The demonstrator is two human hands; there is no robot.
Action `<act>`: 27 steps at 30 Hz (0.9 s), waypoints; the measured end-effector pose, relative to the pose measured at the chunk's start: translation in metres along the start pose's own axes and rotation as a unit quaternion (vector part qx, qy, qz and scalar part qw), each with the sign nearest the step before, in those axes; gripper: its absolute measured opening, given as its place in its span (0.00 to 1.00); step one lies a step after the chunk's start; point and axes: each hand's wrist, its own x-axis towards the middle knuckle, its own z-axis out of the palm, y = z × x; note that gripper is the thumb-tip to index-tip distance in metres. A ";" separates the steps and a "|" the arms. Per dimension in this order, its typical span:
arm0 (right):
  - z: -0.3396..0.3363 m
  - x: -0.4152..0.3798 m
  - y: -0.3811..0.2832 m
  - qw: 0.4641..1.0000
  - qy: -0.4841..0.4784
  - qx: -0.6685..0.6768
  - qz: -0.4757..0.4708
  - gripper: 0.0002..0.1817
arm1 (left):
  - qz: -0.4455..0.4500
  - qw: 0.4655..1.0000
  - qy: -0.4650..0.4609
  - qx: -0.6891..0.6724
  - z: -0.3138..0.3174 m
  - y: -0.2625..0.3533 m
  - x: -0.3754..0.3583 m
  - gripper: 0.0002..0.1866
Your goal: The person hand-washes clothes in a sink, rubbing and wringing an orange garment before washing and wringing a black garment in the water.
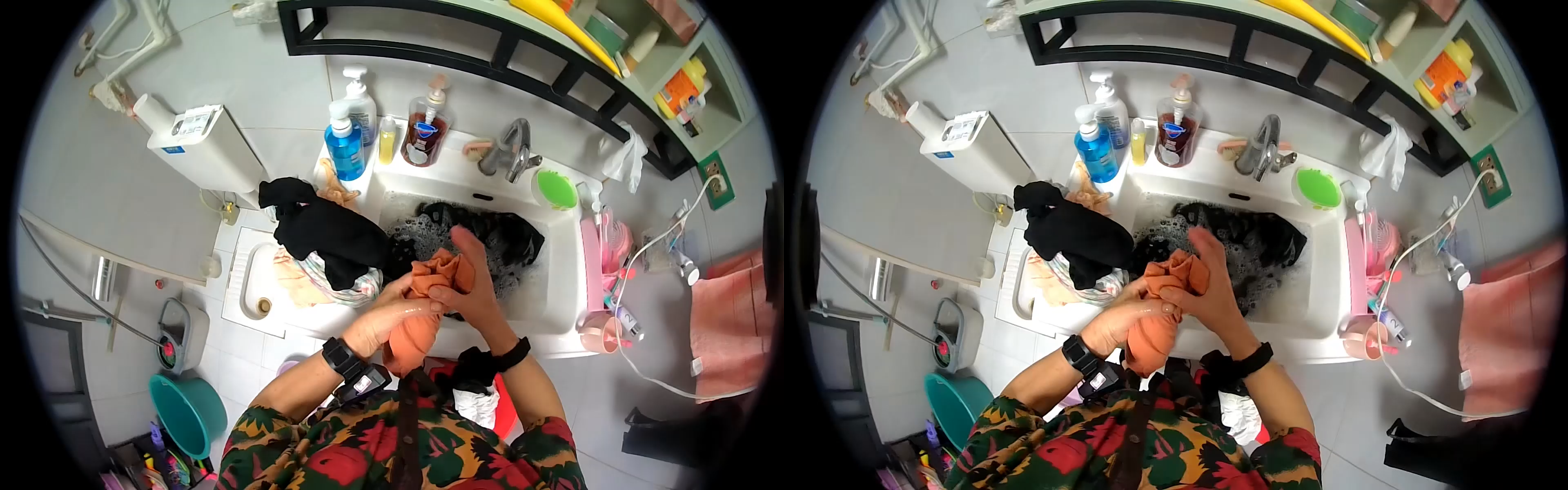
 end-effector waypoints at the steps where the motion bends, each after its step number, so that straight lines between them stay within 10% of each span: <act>1: 0.002 0.005 -0.008 0.997 -0.003 -0.049 -0.061 0.40 | -0.025 0.998 -0.028 -0.052 -0.004 -0.002 0.000 0.24; 5: -0.004 0.021 -0.019 0.979 -0.202 0.004 0.012 0.30 | -0.084 0.980 -0.079 -0.163 0.000 -0.006 0.000 0.22; 10: 0.006 0.029 -0.023 0.967 -0.218 0.030 0.131 0.16 | -0.083 0.979 -0.117 -0.144 0.002 -0.010 0.006 0.21; 18: 0.003 0.040 0.016 0.939 -0.196 -0.247 0.136 0.08 | 0.024 0.927 0.144 0.345 0.004 -0.036 0.029 0.27; 27: 0.001 0.044 0.046 0.904 -0.104 -0.398 0.119 0.09 | -0.040 0.847 0.213 0.485 0.019 -0.024 0.030 0.24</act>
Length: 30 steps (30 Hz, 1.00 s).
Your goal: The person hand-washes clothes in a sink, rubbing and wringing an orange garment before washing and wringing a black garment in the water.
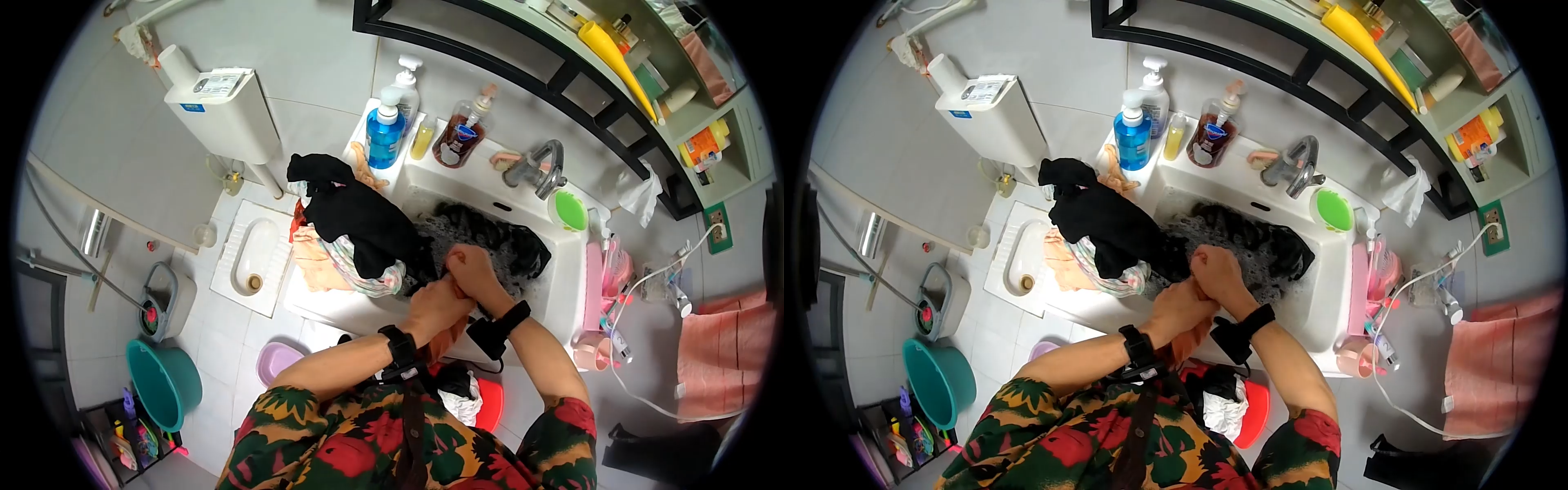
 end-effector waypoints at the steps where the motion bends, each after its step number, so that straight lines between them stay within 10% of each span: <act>1: 0.001 0.000 0.001 1.000 -0.001 0.001 -0.002 0.09 | -0.001 1.000 0.002 0.001 0.001 0.000 0.000 0.24; 7: -0.003 -0.008 0.012 0.971 -0.063 0.224 0.059 0.13 | 0.002 0.999 0.026 -0.028 0.002 -0.008 0.004 0.27; 9: -0.009 -0.024 -0.001 0.866 0.017 0.500 -0.028 0.31 | 0.035 0.973 0.066 -0.217 -0.010 -0.012 -0.001 0.26; 13: -0.001 -0.062 -0.009 0.806 -0.198 0.555 -0.054 0.50 | 0.066 0.859 0.071 -0.503 -0.051 0.020 -0.009 0.18; 18: -0.007 -0.075 -0.061 0.786 -0.235 0.572 -0.013 0.48 | 0.086 0.816 0.055 -0.569 -0.114 0.042 -0.028 0.26; 24: -0.013 -0.059 -0.132 0.907 -0.018 0.419 -0.043 0.39 | 0.207 0.896 0.272 -0.285 -0.176 0.046 -0.046 0.32; 25: -0.010 -0.055 -0.138 0.958 0.111 0.220 -0.143 0.39 | 0.227 0.888 0.318 -0.241 -0.182 0.044 -0.042 0.31; 26: -0.006 -0.052 -0.144 0.944 0.233 0.005 -0.232 0.39 | 0.238 0.883 0.340 -0.219 -0.187 0.043 -0.038 0.30; 30: 0.033 -0.033 -0.147 0.918 0.257 -0.103 -0.284 0.40 | 0.269 0.874 0.405 -0.010 -0.195 0.023 -0.008 0.29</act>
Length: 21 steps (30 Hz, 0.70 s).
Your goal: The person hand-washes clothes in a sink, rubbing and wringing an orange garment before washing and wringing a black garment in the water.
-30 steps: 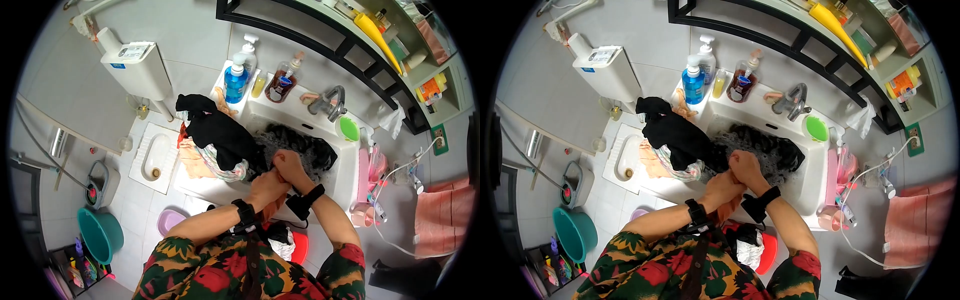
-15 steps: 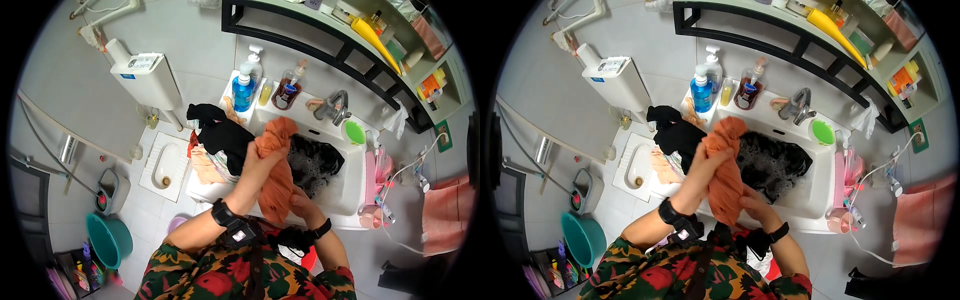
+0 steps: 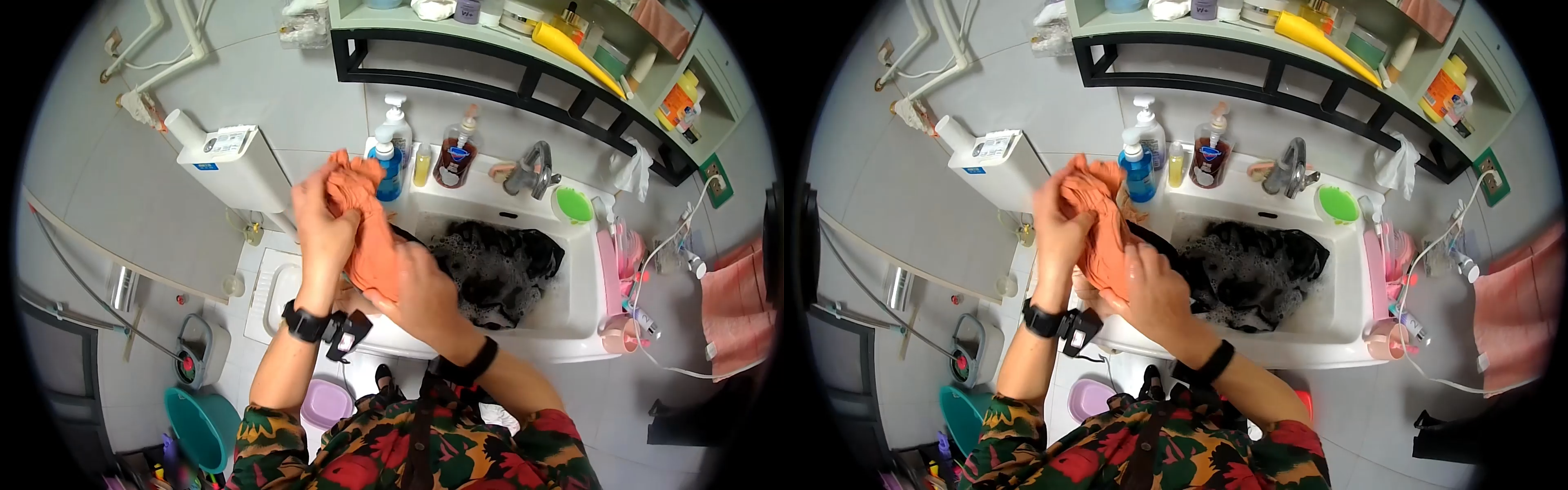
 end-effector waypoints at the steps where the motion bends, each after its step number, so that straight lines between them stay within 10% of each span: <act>1: 0.015 -0.008 0.003 0.997 -0.073 -0.021 0.006 0.41 | -0.033 0.997 -0.033 0.057 0.011 -0.028 -0.005 0.30; 7: 0.021 -0.027 0.019 0.990 -0.132 0.043 0.020 0.41 | -0.017 0.993 -0.084 0.086 0.025 -0.083 -0.012 0.30; 10: -0.004 -0.033 0.061 0.909 -0.154 0.359 0.146 0.25 | -0.074 0.993 -0.089 0.010 0.023 -0.074 -0.012 0.29; 13: -0.024 -0.059 0.130 0.936 -0.176 0.193 0.237 0.18 | -0.063 0.996 -0.041 0.044 0.020 -0.065 -0.021 0.28; 19: -0.020 -0.105 0.228 0.831 -0.481 0.035 0.275 0.39 | 0.054 0.971 0.051 0.226 0.019 -0.020 -0.035 0.27; 21: -0.002 -0.114 0.233 0.831 -0.506 0.006 0.228 0.43 | 0.145 0.952 -0.047 0.265 0.029 -0.003 -0.043 0.21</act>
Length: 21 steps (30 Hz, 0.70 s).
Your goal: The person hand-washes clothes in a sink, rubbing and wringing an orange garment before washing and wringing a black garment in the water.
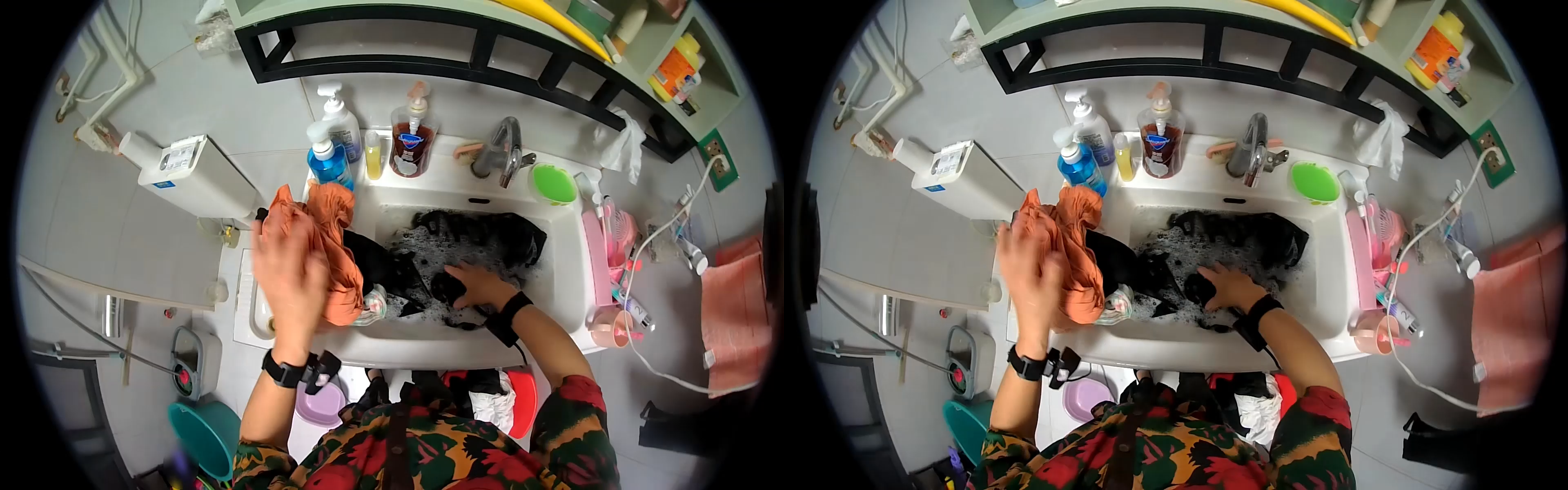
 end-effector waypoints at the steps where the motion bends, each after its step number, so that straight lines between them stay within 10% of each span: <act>1: 0.002 0.007 -0.006 0.998 -0.007 -0.056 -0.021 0.46 | 0.063 0.996 -0.046 0.030 0.003 0.010 -0.002 0.20; 5: -0.001 0.024 -0.024 0.981 -0.186 -0.052 0.003 0.49 | 0.017 0.983 -0.155 0.095 0.010 0.013 -0.008 0.22; 9: 0.021 0.044 -0.001 0.984 -0.140 -0.100 -0.052 0.34 | -0.026 0.985 -0.162 0.054 0.011 -0.004 -0.007 0.21; 21: -0.082 -0.050 -0.003 0.916 0.366 0.160 -0.049 0.19 | 0.005 0.985 -0.166 0.044 0.008 -0.008 -0.018 0.23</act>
